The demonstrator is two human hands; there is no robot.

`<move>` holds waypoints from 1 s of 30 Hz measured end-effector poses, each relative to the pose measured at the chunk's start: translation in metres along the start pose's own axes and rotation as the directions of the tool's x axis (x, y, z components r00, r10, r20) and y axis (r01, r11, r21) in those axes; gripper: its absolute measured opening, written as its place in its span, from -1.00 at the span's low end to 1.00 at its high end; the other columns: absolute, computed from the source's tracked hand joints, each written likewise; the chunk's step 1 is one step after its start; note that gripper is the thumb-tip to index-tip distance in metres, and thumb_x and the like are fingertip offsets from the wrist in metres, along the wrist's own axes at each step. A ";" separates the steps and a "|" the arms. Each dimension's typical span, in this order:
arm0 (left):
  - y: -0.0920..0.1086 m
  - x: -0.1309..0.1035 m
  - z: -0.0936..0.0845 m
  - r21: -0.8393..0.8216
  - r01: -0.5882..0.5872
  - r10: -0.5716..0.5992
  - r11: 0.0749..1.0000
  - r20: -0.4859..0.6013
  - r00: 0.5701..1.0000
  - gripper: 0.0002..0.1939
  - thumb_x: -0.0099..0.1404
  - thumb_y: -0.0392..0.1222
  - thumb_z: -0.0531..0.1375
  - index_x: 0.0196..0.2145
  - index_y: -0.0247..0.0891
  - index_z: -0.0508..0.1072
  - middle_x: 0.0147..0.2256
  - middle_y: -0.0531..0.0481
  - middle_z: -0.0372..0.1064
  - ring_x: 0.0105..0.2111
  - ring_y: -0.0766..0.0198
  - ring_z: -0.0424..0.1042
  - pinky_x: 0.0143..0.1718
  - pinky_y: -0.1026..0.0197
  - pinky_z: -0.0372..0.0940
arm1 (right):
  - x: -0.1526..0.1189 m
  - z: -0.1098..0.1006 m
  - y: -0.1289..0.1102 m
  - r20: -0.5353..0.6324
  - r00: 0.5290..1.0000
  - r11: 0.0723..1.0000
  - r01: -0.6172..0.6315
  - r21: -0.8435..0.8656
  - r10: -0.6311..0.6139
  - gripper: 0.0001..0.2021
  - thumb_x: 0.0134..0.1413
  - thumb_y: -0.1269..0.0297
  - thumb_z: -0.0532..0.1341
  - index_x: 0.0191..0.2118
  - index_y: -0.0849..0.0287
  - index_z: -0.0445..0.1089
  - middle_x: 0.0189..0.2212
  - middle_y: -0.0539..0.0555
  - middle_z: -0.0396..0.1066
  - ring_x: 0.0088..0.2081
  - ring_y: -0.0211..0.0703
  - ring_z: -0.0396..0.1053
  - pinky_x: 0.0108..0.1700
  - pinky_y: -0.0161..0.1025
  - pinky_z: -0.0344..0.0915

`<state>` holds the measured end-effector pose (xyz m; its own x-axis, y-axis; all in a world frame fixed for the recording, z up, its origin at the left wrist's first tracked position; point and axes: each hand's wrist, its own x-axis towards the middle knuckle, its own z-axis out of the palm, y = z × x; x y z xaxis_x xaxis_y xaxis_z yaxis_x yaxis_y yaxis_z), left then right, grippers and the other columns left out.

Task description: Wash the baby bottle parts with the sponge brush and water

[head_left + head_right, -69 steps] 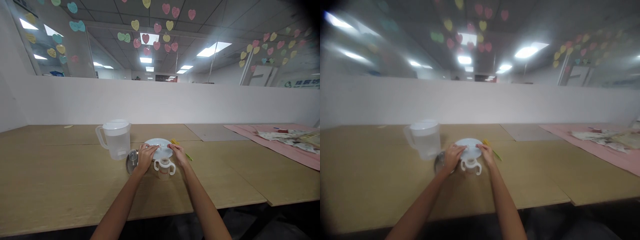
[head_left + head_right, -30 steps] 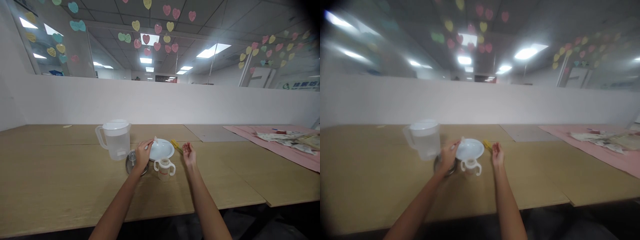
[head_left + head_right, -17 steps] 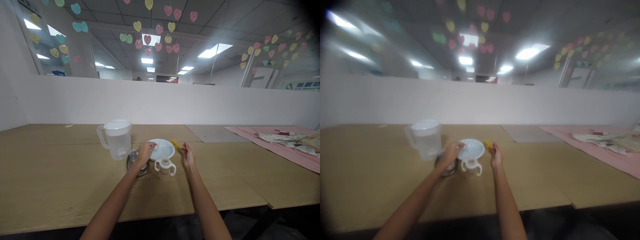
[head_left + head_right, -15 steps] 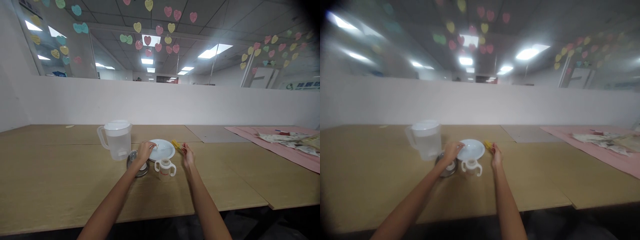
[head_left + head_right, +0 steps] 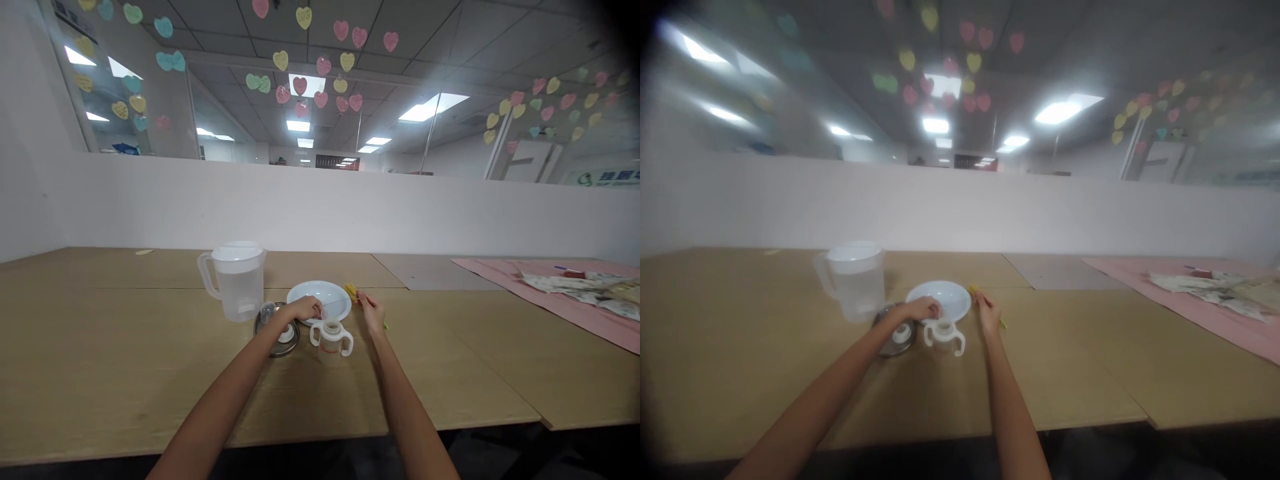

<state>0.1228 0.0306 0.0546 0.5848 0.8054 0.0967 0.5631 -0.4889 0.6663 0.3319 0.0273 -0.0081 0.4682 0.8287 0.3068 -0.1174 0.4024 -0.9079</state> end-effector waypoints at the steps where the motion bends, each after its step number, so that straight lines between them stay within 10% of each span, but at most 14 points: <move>1: 0.001 0.000 0.000 -0.044 0.005 -0.006 0.999 -0.024 1.000 -0.84 -0.10 -0.42 0.09 -0.56 -0.29 0.45 -0.55 0.05 0.44 -0.51 0.34 0.36 -0.47 0.35 0.22 | 0.000 0.000 0.000 0.011 1.000 1.000 0.001 -0.024 0.000 -0.66 -0.31 0.01 0.27 -0.47 0.21 0.48 -0.47 0.05 0.47 -0.38 -0.18 0.37 -0.21 -0.24 0.26; 8: 0.017 -0.015 -0.020 -0.357 -0.041 -0.069 0.933 -0.291 0.954 -0.68 0.21 -0.16 -0.05 -0.14 -0.34 0.33 -0.18 -0.14 0.38 -0.35 0.37 0.37 -0.29 0.26 0.27 | 0.000 0.001 0.004 0.025 1.000 0.996 0.007 -0.092 -0.005 -0.67 -0.29 -0.01 0.25 -0.52 0.19 0.48 -0.54 0.01 0.45 -0.45 -0.20 0.35 -0.24 -0.25 0.24; 13: 0.043 -0.031 -0.033 -0.675 -0.196 -0.032 0.711 -0.310 0.950 -0.69 0.15 -0.11 0.12 -0.18 -0.33 0.35 -0.22 -0.12 0.37 -0.38 0.40 0.34 -0.28 0.27 0.26 | 0.001 0.002 0.007 0.046 0.999 0.995 -0.003 -0.104 0.008 -0.69 -0.28 0.01 0.25 -0.50 0.18 0.48 -0.56 -0.01 0.44 -0.49 -0.24 0.31 -0.26 -0.26 0.24; 22: 0.069 -0.053 -0.015 -0.714 -0.228 0.026 0.662 -0.283 0.959 -0.71 0.14 -0.10 0.14 -0.24 -0.35 0.37 -0.26 -0.11 0.38 -0.37 0.37 0.32 -0.24 0.25 0.25 | -0.001 0.002 0.005 0.083 0.997 0.994 0.011 -0.109 -0.002 -0.67 -0.28 -0.01 0.25 -0.56 0.21 0.46 -0.62 0.00 0.39 -0.53 -0.26 0.28 -0.33 -0.28 0.24; 30: 0.067 -0.067 0.008 -0.456 -0.220 0.100 0.863 -0.273 0.957 -0.71 0.16 -0.09 0.08 -0.24 -0.33 0.41 -0.29 -0.07 0.41 -0.32 0.28 0.32 -0.26 0.26 0.22 | -0.001 0.002 0.007 0.090 0.996 0.991 0.009 -0.133 0.003 -0.62 -0.30 -0.05 0.23 -0.55 0.23 0.46 -0.63 0.01 0.38 -0.56 -0.26 0.26 -0.37 -0.28 0.24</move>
<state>0.1262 -0.0594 0.0868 0.4562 0.8133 0.3612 0.0910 -0.4463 0.8902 0.3289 0.0298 -0.0138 0.3868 0.8616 0.3287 0.0046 0.3547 -0.9350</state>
